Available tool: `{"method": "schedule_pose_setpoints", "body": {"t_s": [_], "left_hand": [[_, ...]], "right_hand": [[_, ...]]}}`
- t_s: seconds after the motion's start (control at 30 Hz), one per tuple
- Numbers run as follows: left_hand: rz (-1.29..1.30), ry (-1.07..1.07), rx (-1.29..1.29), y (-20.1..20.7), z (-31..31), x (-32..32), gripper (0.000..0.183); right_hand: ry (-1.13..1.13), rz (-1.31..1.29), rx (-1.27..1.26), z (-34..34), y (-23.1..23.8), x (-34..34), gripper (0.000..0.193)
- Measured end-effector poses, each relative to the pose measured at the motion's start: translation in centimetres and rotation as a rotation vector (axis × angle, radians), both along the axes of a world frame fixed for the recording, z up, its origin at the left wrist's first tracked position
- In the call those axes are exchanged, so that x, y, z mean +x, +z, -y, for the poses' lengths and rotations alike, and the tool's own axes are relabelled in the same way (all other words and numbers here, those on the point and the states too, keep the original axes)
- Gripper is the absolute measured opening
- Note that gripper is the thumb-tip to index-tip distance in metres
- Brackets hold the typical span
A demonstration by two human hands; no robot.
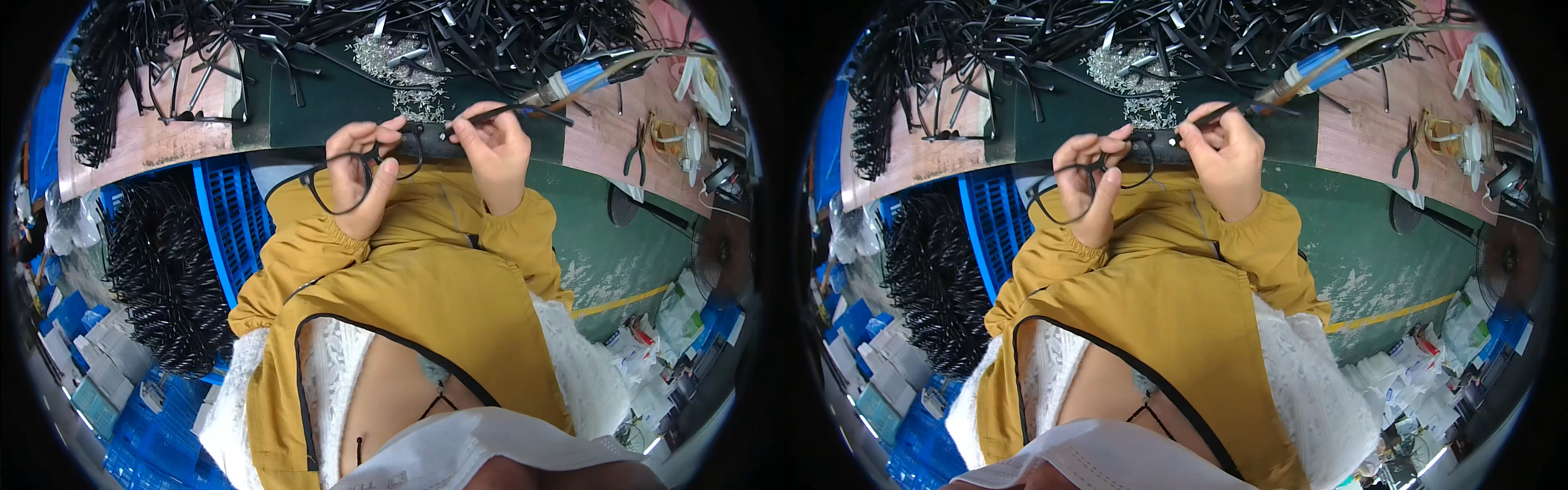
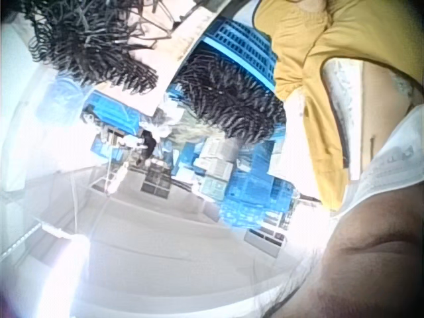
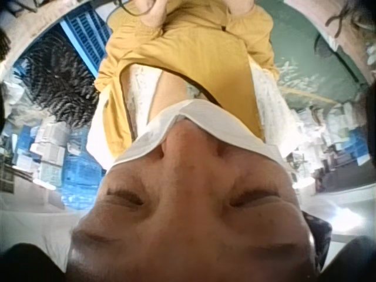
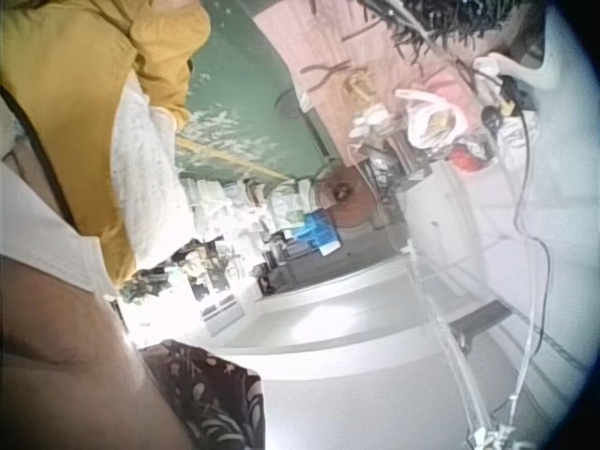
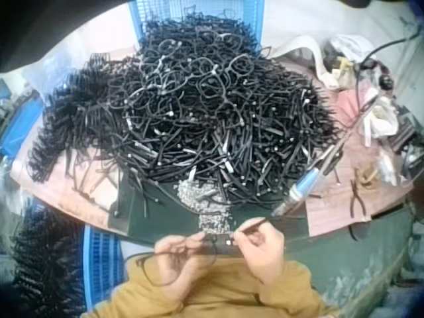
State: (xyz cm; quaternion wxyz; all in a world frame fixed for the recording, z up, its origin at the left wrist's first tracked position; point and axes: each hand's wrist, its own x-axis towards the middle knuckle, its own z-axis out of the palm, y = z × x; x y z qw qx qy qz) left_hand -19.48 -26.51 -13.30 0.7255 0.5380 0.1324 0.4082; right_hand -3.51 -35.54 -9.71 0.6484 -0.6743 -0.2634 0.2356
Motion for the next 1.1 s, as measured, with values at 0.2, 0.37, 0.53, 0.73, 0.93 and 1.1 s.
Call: {"method": "schedule_pose_setpoints", "body": {"t_s": [0.2, 0.37, 0.53, 0.73, 0.93, 1.1], "left_hand": [[-0.144, -0.033, 0.221, -2.7, 0.4, -2.3, 0.066], [-0.139, 0.052, 0.335, -2.7, 0.6, -1.5, 0.057], [-0.150, 0.050, 0.407, -3.2, 0.4, -1.6, 0.055], [-0.119, 0.088, 0.166, 0.0, 0.1, -0.7, 0.057], [-0.102, 0.228, -0.360, 2.8, -4.8, -2.2, 0.031], [-0.232, 0.116, -0.307, 2.2, -6.7, -2.7, 0.048]], "right_hand": [[0.015, -0.103, 0.054, -1.8, -1.6, -0.8, 0.016], [-0.002, -0.108, 0.079, -1.7, -1.1, -0.9, 0.011], [-0.012, 0.320, -0.051, -2.0, -2.1, -1.5, 0.009], [0.108, 0.080, -0.054, -1.7, -0.5, -1.0, 0.018], [0.562, 0.411, -0.177, -6.6, 3.6, 1.5, 0.041], [0.334, 1.295, -0.241, -14.9, 1.3, 0.4, 0.014]]}}
